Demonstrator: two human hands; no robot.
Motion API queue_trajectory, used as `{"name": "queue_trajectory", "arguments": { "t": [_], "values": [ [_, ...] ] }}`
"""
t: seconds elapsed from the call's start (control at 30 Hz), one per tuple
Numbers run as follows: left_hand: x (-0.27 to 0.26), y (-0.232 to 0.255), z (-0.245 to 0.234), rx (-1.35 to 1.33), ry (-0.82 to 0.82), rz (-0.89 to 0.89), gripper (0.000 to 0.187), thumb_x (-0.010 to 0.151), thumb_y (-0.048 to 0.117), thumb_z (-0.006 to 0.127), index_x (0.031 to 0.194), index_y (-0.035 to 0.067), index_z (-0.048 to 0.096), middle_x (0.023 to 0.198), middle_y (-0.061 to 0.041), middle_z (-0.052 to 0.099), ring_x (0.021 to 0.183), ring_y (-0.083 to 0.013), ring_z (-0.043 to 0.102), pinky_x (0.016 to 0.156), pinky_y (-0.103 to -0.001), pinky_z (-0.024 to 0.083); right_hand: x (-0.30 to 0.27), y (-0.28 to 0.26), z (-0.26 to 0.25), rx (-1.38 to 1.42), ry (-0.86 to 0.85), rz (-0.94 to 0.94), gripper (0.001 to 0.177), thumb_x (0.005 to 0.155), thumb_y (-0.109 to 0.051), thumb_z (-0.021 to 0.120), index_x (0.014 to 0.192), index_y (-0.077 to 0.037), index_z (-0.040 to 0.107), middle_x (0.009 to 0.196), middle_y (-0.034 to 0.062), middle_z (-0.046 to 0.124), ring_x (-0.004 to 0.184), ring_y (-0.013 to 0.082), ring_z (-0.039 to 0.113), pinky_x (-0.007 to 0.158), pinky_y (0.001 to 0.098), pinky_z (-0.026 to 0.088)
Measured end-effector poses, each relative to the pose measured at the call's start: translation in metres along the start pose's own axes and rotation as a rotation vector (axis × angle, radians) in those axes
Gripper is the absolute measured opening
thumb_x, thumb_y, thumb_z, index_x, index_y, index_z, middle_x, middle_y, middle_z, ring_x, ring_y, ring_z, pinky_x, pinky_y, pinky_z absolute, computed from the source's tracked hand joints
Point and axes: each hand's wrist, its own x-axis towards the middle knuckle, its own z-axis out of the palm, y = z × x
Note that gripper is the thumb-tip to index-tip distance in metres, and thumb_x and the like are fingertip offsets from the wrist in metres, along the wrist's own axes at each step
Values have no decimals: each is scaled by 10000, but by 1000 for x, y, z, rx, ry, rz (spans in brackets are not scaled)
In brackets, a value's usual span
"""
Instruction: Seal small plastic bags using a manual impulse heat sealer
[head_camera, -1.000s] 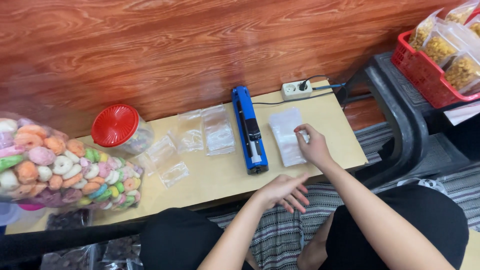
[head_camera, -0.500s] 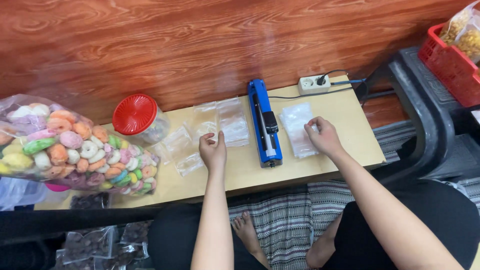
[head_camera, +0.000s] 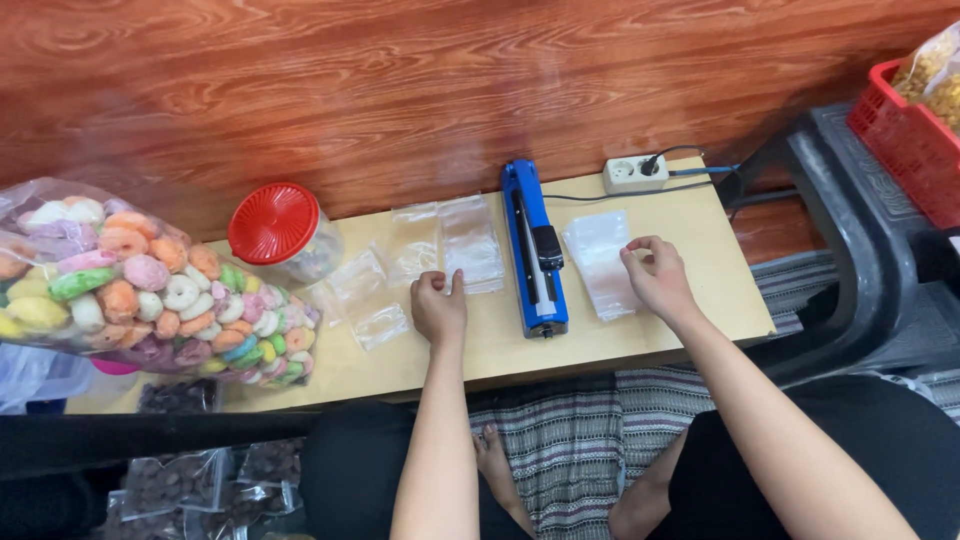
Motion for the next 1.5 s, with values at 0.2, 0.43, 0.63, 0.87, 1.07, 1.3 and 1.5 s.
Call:
{"name": "queue_trajectory", "arguments": {
  "t": [0.2, 0.43, 0.63, 0.87, 1.07, 1.3, 1.5],
  "values": [
    [16, -12, 26, -602, -39, -218, 182, 786, 206, 806, 874, 109, 680, 814, -14, 668, 772, -145, 659, 631, -274, 506, -16, -20, -12, -21, 57, -55, 263, 992, -337, 652, 1202, -180, 660, 1336, 121, 559, 1291, 354, 515, 1119, 513, 399],
    [-23, 93, -92, -1003, -208, -367, 97, 854, 149, 649, 879, 65, 608, 907, -78, 607, 631, -178, 672, 370, -215, 424, -47, -46, -22, -94, 117, -199, 203, 1003, -257, 648, 1183, -165, 669, 1316, 86, 564, 1322, 368, 456, 1136, 566, 329],
    [-24, 103, -149, -858, -398, -154, 192, 819, 60, 543, 635, 38, 492, 1064, -229, 707, 567, -243, 702, 330, -212, 441, -54, -31, -18, -216, 222, -488, 117, 923, -215, 740, 1036, -189, 726, 1018, 20, 687, 990, 259, 630, 896, 414, 494],
    [-38, 71, -158, -981, -741, 31, 187, 690, -65, 569, 539, 21, 499, 621, -104, 530, 395, -167, 502, 296, -284, 427, -113, -95, -37, 196, -653, -134, 352, 936, -172, 650, 1214, 35, 705, 1027, 219, 784, 844, 236, 717, 742, 330, 525],
    [-72, 72, -162, -626, -1249, 152, 76, 690, -46, 688, 662, 19, 716, 609, -80, 633, 500, -147, 587, 440, -283, 492, -123, -66, -13, 600, -783, -33, 493, 944, -206, 683, 1346, 65, 596, 1216, 193, 717, 987, 261, 740, 718, 280, 596],
    [-96, 100, -149, -471, -1295, 81, 165, 965, 123, 648, 1034, 13, 749, 1014, -105, 744, 907, -132, 608, 811, -295, 542, -112, -57, -3, 707, -625, -38, 90, 862, 56, 713, 914, 11, 656, 932, 186, 787, 811, 289, 796, 586, 264, 573],
    [-106, 87, -108, -431, -1353, 169, 170, 1010, 192, 628, 989, 54, 725, 885, -101, 740, 712, -121, 644, 698, -255, 529, -122, -84, -6, 782, -456, 158, 213, 1028, -149, 596, 1187, -8, 590, 990, 146, 719, 906, 309, 769, 747, 373, 623]
  ]
}}
